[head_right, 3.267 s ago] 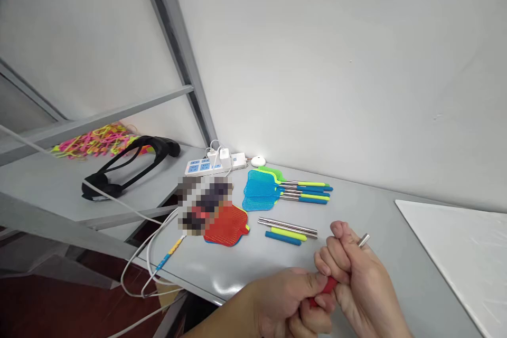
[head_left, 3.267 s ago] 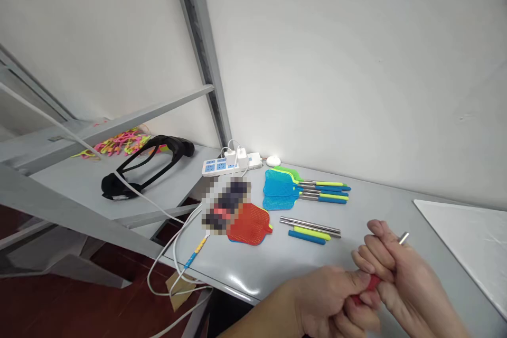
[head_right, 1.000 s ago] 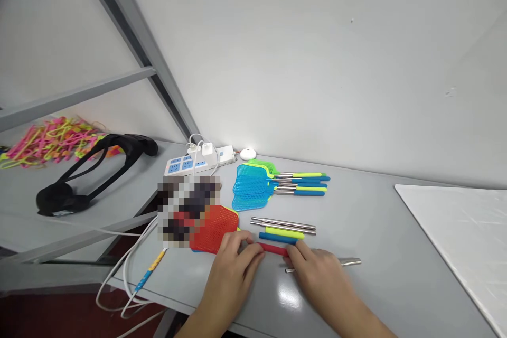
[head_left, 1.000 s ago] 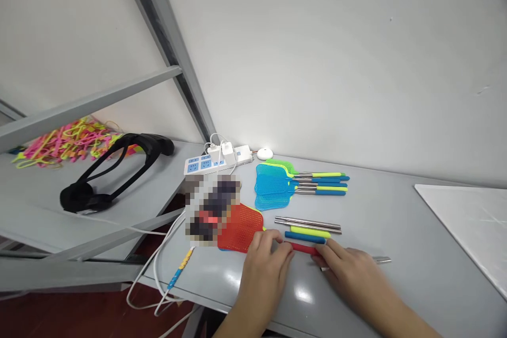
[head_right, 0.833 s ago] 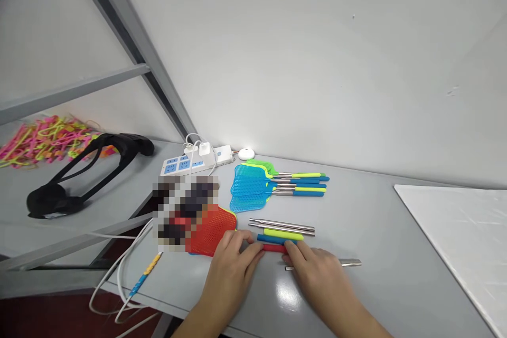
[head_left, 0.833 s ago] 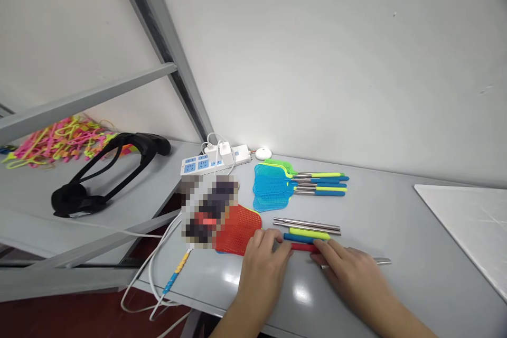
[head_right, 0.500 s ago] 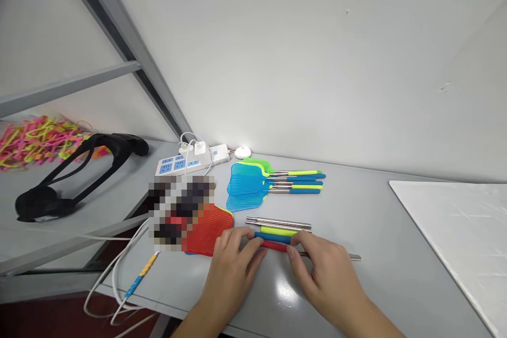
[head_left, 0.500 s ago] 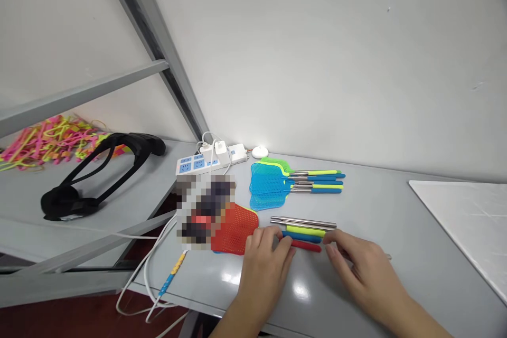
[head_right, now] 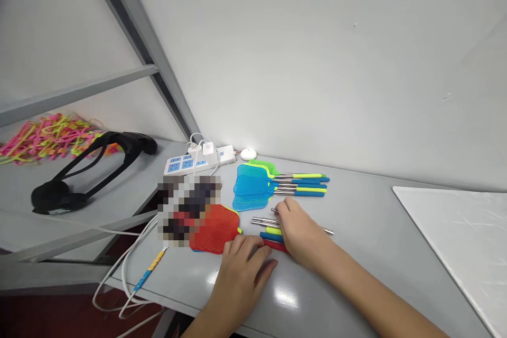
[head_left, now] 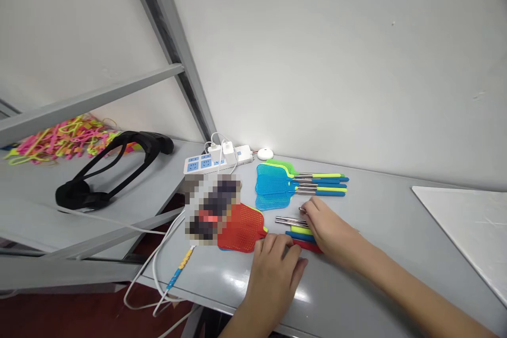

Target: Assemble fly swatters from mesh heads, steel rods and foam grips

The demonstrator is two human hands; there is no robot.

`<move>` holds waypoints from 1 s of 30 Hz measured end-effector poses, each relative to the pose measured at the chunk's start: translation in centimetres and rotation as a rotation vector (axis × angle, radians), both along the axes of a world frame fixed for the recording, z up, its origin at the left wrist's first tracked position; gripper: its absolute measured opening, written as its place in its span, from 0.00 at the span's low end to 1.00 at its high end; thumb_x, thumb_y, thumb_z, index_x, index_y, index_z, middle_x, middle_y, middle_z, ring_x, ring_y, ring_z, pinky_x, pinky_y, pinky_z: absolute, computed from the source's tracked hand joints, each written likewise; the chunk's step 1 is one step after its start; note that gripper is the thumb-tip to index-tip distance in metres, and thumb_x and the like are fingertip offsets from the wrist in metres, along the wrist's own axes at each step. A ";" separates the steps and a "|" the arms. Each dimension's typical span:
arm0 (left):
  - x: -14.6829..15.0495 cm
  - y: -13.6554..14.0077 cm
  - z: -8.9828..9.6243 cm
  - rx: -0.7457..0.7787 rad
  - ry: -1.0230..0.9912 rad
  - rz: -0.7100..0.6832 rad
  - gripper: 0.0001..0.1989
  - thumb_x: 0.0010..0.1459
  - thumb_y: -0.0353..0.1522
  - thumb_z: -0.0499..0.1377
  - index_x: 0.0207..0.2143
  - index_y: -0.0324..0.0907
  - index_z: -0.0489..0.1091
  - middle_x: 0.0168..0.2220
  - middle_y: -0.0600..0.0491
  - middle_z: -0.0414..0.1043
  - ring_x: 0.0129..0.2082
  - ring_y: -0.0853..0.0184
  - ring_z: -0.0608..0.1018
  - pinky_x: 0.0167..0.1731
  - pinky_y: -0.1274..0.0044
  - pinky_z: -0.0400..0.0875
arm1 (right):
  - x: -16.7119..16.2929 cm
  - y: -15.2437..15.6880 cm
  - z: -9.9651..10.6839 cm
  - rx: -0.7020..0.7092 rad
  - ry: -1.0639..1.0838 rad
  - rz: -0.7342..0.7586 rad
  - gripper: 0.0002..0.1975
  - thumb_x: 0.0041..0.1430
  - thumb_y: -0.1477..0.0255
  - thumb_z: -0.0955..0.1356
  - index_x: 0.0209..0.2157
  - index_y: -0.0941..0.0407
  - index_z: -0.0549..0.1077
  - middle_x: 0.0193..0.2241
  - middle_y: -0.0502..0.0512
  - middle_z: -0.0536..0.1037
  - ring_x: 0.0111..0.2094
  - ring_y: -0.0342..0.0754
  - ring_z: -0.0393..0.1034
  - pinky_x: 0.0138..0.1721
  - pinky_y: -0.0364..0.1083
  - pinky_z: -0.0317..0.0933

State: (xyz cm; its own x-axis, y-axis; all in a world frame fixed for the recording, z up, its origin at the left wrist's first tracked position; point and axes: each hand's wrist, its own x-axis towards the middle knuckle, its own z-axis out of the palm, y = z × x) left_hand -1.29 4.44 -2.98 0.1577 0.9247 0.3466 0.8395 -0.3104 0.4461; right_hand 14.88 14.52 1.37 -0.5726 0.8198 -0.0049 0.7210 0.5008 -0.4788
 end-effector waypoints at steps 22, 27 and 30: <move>0.4 2.3 -0.6 0.053 0.145 0.019 0.04 0.62 0.31 0.62 0.34 0.46 0.69 0.33 0.58 0.70 0.35 0.65 0.66 0.32 0.69 0.50 | 4.8 2.8 -2.6 0.071 -0.077 0.109 0.12 0.70 0.69 0.59 0.39 0.52 0.73 0.40 0.55 0.74 0.41 0.51 0.69 0.44 0.52 0.60; 0.5 2.3 -0.3 0.062 0.136 0.012 0.02 0.64 0.32 0.60 0.35 0.46 0.71 0.33 0.57 0.70 0.35 0.65 0.67 0.33 0.69 0.50 | 4.1 3.2 -2.8 0.094 -0.048 0.147 0.13 0.70 0.69 0.59 0.37 0.52 0.73 0.38 0.54 0.75 0.40 0.49 0.69 0.44 0.51 0.60; 0.5 2.2 -0.2 0.062 0.129 0.012 0.02 0.64 0.32 0.59 0.36 0.46 0.71 0.34 0.57 0.71 0.35 0.65 0.67 0.34 0.69 0.51 | 3.6 3.4 -2.6 0.138 -0.054 0.178 0.13 0.70 0.69 0.59 0.37 0.51 0.74 0.38 0.52 0.74 0.38 0.48 0.69 0.42 0.50 0.59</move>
State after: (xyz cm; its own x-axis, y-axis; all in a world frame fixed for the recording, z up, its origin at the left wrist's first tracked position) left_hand -0.74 6.61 -3.15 0.1934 0.9044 0.3805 0.8926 -0.3231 0.3144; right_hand 18.43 17.92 -1.23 -0.7106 0.7006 0.0656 0.6379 0.6807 -0.3603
